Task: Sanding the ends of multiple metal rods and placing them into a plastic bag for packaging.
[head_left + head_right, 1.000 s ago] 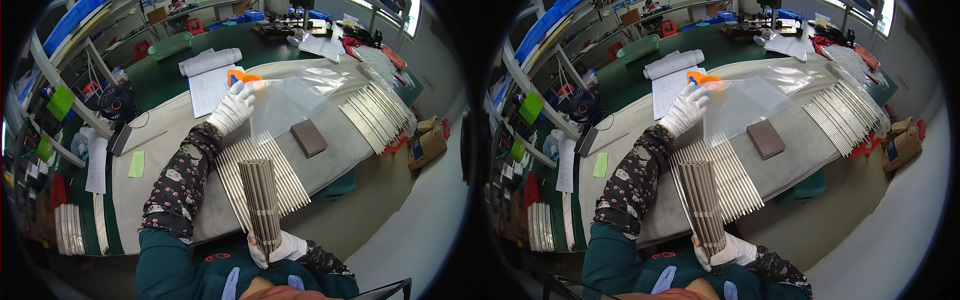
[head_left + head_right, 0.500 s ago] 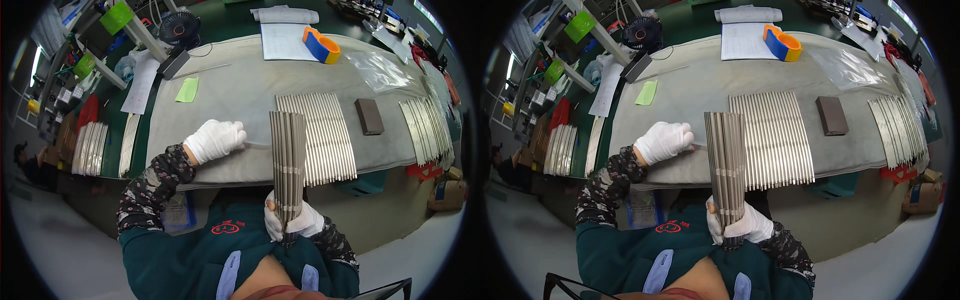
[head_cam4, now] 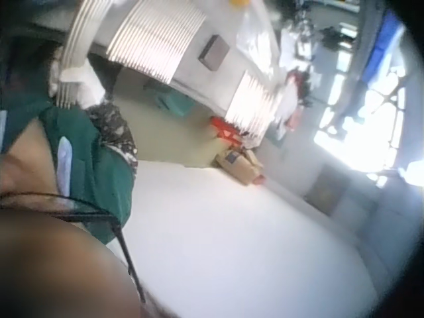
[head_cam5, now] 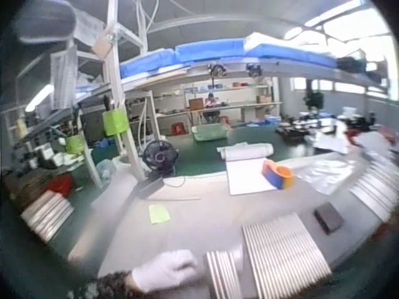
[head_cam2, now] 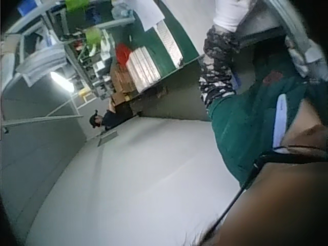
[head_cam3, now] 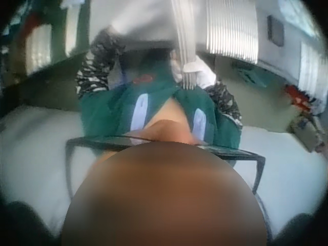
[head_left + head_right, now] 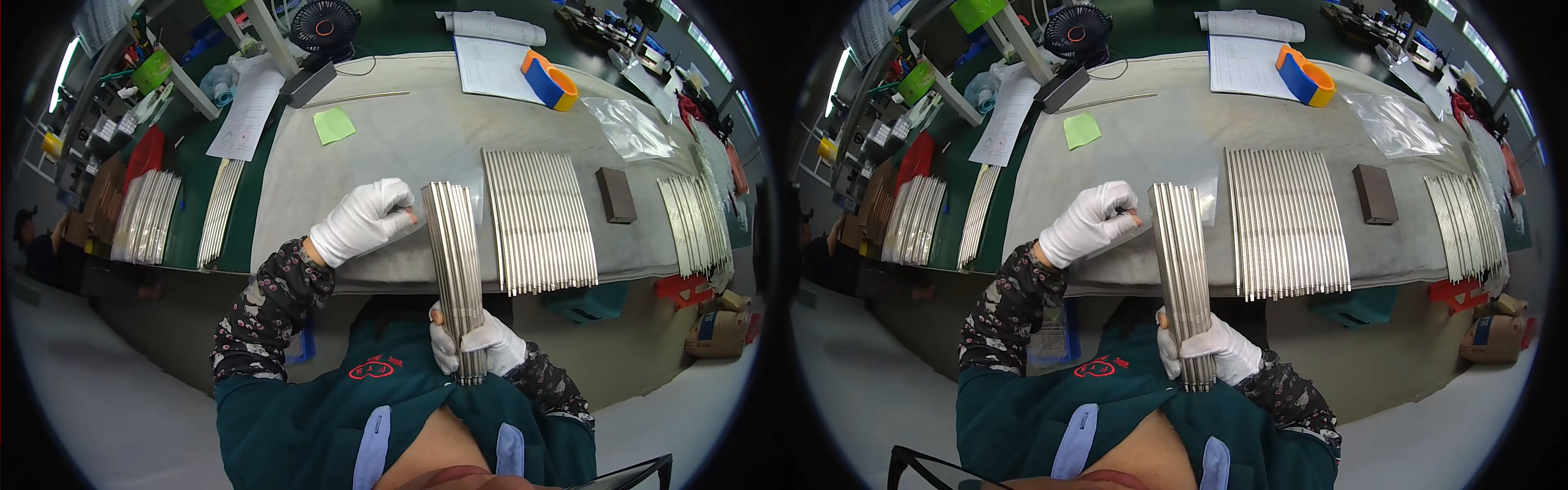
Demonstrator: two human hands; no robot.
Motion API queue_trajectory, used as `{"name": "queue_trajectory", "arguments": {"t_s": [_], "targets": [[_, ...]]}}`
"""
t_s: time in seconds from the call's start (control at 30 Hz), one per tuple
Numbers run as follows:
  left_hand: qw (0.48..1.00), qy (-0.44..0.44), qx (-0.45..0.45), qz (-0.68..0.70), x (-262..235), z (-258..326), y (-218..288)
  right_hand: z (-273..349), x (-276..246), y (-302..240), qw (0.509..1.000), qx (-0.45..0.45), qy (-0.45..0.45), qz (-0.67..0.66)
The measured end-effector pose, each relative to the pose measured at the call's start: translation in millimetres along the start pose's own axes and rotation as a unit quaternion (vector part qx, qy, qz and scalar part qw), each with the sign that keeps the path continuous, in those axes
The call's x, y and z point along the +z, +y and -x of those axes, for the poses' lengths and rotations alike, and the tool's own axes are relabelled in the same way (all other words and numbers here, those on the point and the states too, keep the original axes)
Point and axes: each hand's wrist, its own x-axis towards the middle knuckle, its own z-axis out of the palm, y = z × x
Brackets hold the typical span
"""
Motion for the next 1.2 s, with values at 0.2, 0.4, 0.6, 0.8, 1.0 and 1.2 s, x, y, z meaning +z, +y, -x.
{"name": "queue_trajectory", "arguments": {"t_s": [0.2,0.4,0.6,0.8,1.0,1.2], "targets": [[0.984,0.043,-0.053,0.166,-1,-6,-16,-2,2,4,1.0,0.017,0.023,-0.001],[0.987,0.124,0.096,-0.037,6,-15,7,-2,1,5,0.999,0.041,0.027,0.005],[0.99,0.074,0.059,-0.109,-10,22,12,4,-6,8,0.999,0.008,0.028,-0.041],[0.981,0.108,-0.119,-0.11,13,16,-3,7,-6,10,0.998,-0.029,0.046,-0.043],[0.95,0.125,0.053,-0.282,18,-55,-5,12,0,8,1.0,0.001,0.024,0.016],[0.963,-0.225,0.009,-0.151,15,-57,7,12,-4,4,0.993,-0.019,-0.043,0.108]]}}
